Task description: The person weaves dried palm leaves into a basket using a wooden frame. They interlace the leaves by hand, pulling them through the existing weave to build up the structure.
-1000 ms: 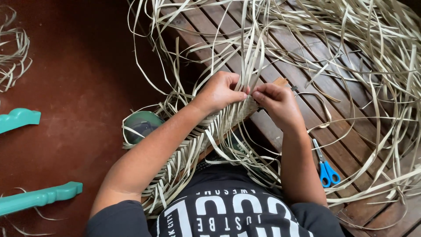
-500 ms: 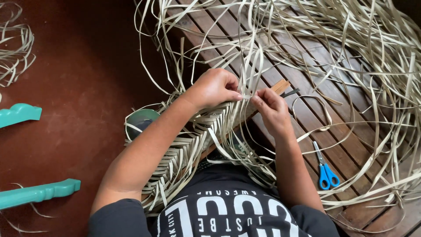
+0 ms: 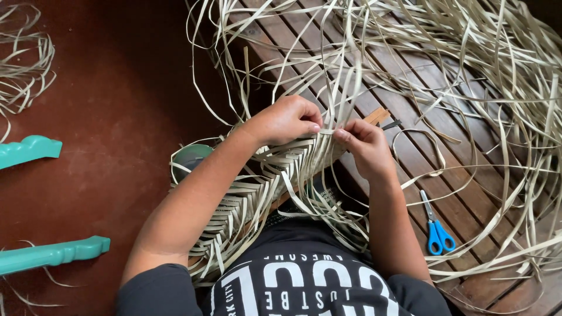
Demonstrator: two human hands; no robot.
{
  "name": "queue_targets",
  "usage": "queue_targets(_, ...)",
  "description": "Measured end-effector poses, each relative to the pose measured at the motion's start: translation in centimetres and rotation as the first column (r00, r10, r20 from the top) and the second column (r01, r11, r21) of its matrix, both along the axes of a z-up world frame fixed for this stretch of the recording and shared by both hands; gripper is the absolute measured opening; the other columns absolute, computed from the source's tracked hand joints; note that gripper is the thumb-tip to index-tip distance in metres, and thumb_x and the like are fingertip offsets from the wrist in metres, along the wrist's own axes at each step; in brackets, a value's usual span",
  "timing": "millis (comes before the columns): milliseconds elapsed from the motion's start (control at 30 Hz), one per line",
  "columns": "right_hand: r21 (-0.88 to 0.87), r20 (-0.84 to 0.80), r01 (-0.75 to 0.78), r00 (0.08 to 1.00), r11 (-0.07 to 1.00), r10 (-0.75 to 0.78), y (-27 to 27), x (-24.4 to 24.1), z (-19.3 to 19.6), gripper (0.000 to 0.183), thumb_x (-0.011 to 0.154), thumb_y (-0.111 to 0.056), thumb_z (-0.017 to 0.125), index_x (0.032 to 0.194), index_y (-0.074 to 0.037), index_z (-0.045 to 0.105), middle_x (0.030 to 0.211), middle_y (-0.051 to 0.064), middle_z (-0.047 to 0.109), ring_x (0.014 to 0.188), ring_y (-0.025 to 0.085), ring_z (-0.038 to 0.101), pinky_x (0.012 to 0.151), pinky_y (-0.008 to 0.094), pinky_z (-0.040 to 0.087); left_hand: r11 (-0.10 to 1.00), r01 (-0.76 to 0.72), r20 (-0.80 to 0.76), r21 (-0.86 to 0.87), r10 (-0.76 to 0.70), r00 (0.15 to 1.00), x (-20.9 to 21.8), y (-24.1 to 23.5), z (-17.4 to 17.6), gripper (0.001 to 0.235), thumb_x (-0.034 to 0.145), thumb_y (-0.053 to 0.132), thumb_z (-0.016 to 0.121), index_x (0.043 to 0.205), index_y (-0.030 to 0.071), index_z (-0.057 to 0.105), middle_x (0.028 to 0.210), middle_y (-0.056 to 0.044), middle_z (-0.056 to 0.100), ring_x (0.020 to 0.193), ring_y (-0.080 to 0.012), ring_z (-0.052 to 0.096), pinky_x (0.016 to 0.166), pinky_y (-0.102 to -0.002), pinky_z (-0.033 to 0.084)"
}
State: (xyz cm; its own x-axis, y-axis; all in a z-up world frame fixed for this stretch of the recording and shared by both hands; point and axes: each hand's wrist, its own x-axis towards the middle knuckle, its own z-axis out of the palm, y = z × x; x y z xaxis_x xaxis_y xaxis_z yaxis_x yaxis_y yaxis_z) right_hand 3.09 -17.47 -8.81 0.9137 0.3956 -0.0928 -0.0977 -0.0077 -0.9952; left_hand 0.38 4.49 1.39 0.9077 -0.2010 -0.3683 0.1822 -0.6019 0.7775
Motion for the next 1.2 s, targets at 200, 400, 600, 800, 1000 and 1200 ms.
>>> queue_targets(200,0.147,-0.108,-0.013,0.994,0.989,0.029,0.0,-0.2,0.9,0.011,0.091,-0.006,0.077,0.091,-0.002,0.068,0.066,-0.001,0.052,0.056,0.002,0.043,0.05,0.015,0.03,0.995,0.091,0.248,-0.039,-0.079,0.966,0.2,0.7,-1.6,0.021,0.085,-0.001,0.063,0.095,0.014,0.075,0.088,-0.008,0.073,0.093,-0.0275,0.071,0.086,-0.041,0.056)
queue_targets(400,0.19,-0.125,-0.019,0.991,0.982,0.043,-0.2,-0.1,0.8,0.011,0.09,-0.004,0.078,0.091,0.0,0.068,0.066,0.001,0.052,0.055,0.002,0.043,0.049,0.015,0.031,0.996,0.066,0.221,-0.061,-0.051,0.974,-0.1,-0.2,-2.5,0.031,0.08,-0.003,0.052,0.086,0.015,0.077,0.083,-0.007,0.077,0.088,-0.0258,0.074,0.083,-0.039,0.057)
queue_targets(600,0.212,-0.122,0.011,0.992,0.977,0.015,-0.2,0.1,-0.3,0.013,0.087,-0.001,0.08,0.091,0.001,0.068,0.064,0.002,0.052,0.052,0.002,0.044,0.046,0.015,0.03,0.999,0.012,0.237,-0.042,-0.001,0.971,-0.7,-1.6,-2.3,0.013,0.081,0.025,0.069,0.084,0.018,0.079,0.074,-0.002,0.075,0.079,-0.0222,0.074,0.077,-0.036,0.057)
queue_targets(800,0.326,-0.153,0.064,0.988,0.943,-0.015,0.2,0.0,0.3,0.021,0.081,0.001,0.083,0.094,0.001,0.067,0.065,0.007,0.058,0.05,0.008,0.052,0.044,0.017,0.036,0.963,-0.183,0.067,-0.196,0.2,0.978,-0.9,-2.0,-6.0,0.01,0.076,0.03,0.069,0.072,0.026,0.077,0.052,0.009,0.061,0.062,-0.0048,0.062,0.066,-0.023,0.053)
queue_targets(1000,0.286,-0.117,0.075,0.992,0.955,-0.043,0.3,0.1,0.1,0.033,0.083,0.001,0.082,0.112,0.001,0.066,0.072,0.005,0.064,0.054,0.005,0.058,0.047,0.013,0.04,0.946,-0.245,0.151,-0.214,0.28,0.948,-1.0,-2.3,-6.1,0.014,0.078,0.033,0.073,0.076,0.02,0.077,0.063,0.002,0.067,0.066,-0.0091,0.06,0.064,-0.027,0.05)
queue_targets(1200,-0.182,0.722,0.333,0.684,0.925,-0.104,-1.2,-0.4,2.1,0.034,0.085,-0.013,0.094,0.11,-0.007,0.071,0.093,0.007,0.058,0.079,0.022,0.063,0.066,0.03,0.057,0.955,-0.286,0.287,-0.078,0.296,0.911,-1.2,-2.7,-7.3,0.017,0.078,0.035,0.072,0.073,0.019,0.074,0.074,-0.001,0.066,0.076,-0.0199,0.068,0.071,-0.034,0.054)
